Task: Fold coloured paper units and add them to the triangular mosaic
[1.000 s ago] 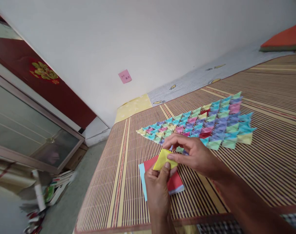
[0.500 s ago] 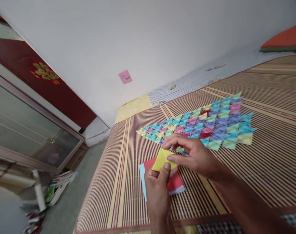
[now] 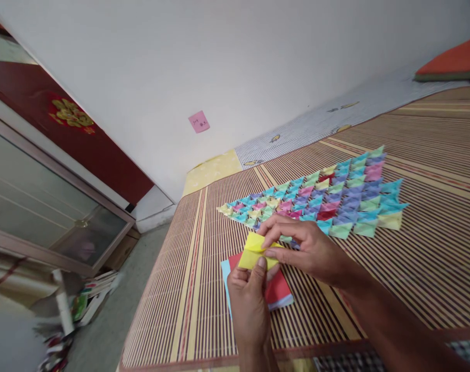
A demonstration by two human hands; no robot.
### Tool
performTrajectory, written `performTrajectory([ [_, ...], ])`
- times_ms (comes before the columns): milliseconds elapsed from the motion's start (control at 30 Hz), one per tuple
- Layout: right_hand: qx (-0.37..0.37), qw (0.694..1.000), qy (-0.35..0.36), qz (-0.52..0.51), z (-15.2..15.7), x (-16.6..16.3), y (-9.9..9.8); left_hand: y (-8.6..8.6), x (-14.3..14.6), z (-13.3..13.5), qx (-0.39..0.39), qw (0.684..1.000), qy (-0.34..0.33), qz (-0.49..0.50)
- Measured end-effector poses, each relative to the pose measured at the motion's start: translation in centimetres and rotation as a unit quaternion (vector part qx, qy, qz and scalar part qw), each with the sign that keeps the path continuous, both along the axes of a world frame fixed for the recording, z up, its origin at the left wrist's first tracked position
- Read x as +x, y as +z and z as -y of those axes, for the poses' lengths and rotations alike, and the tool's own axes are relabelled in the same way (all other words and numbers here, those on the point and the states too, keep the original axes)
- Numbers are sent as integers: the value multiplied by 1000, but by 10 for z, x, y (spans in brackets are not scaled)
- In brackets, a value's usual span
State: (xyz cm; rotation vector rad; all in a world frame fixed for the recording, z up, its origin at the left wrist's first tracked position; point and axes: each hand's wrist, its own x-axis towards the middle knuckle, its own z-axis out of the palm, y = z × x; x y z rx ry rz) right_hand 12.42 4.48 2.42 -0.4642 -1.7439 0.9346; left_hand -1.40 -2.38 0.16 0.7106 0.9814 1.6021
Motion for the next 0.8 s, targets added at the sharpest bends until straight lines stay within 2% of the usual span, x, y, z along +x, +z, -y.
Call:
performTrajectory([
  [267, -1, 999, 11, 30, 2, -1, -3, 12, 1, 1, -21, 995, 55, 86],
  [633, 3, 998, -15, 60, 2, -4, -3, 15, -10, 5, -28, 978, 29, 206],
  [800, -13, 998, -4, 57, 4, -5, -2, 17, -6, 3, -20, 984, 62, 168],
])
